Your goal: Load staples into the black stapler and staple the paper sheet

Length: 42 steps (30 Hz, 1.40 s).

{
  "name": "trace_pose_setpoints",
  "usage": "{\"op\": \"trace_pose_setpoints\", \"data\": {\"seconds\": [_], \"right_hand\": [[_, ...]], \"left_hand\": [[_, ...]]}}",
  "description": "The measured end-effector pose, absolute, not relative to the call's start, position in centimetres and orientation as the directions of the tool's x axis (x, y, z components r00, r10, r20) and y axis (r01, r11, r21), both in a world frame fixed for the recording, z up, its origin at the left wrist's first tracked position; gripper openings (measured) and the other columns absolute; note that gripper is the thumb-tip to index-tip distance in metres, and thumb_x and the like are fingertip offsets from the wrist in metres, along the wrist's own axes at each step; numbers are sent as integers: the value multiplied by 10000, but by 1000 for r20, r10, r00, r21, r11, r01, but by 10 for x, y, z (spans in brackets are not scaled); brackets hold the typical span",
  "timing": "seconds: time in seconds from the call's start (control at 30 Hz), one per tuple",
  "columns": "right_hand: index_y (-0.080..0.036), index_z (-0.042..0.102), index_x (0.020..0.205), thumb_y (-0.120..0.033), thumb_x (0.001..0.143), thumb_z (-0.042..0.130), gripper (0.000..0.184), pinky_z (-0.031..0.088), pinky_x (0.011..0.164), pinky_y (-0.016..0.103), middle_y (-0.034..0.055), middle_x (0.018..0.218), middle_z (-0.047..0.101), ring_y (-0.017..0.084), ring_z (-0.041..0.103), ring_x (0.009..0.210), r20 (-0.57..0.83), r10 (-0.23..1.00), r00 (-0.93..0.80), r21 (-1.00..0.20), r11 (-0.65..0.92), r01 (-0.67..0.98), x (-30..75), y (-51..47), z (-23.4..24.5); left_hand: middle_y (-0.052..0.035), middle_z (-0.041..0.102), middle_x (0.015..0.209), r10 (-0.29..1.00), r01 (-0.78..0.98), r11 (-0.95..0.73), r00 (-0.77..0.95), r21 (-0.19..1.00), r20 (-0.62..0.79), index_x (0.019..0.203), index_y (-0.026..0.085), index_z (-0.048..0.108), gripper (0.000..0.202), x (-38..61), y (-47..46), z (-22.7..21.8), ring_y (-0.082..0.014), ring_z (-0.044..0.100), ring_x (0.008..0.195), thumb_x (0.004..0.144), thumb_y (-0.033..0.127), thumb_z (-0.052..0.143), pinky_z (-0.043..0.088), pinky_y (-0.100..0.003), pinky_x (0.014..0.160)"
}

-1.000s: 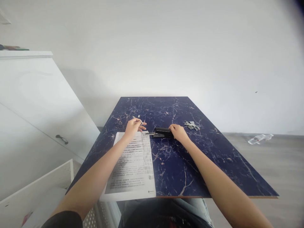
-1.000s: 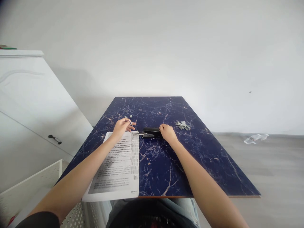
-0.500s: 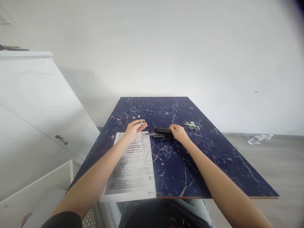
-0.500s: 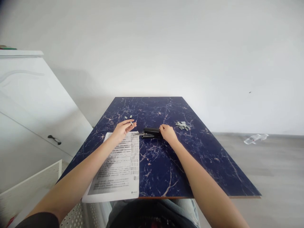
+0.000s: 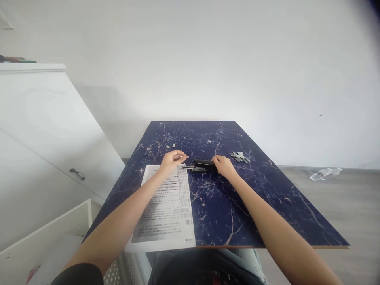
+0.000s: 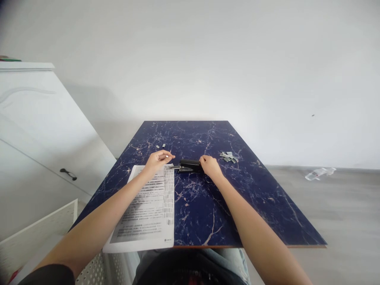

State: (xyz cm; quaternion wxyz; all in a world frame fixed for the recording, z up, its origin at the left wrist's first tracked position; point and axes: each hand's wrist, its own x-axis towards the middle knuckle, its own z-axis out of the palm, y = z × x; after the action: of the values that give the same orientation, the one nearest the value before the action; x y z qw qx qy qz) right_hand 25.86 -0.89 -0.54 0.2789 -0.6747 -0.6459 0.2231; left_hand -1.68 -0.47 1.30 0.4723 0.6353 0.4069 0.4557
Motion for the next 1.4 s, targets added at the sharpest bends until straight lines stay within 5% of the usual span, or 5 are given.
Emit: {"op": "trace_pose_setpoints", "data": {"seconds": [0.4, 0.57, 1.4], "right_hand": [[-190, 659, 757, -311, 909, 415, 312, 390, 563, 221, -35, 449, 503, 118, 497, 416, 44, 997, 69, -675, -21, 738, 258, -9, -4], [-182, 671, 782, -306, 911, 412, 315, 400, 560, 222, -30, 460, 517, 120, 503, 420, 43, 997, 66, -670, -20, 742, 259, -8, -6], [-185, 669, 769, -326, 914, 400, 336, 405, 551, 223, -27, 467, 526, 120, 507, 408, 53, 996, 71, -671, -17, 741, 260, -7, -9]], "left_hand": [[-59, 778, 949, 870, 371, -425, 420, 826, 259, 848, 233, 783, 118, -11, -6, 0, -228, 726, 863, 771, 323, 785, 578, -399, 875], [-43, 776, 951, 837, 384, -518, 413, 765, 360, 820, 235, 765, 82, -10, -7, 0, -225, 721, 914, 791, 311, 764, 547, -403, 941], [-74, 769, 919, 799, 364, -555, 486, 748, 356, 768, 221, 754, 183, -16, -3, 0, -228, 717, 872, 790, 402, 759, 550, -421, 941]]}}
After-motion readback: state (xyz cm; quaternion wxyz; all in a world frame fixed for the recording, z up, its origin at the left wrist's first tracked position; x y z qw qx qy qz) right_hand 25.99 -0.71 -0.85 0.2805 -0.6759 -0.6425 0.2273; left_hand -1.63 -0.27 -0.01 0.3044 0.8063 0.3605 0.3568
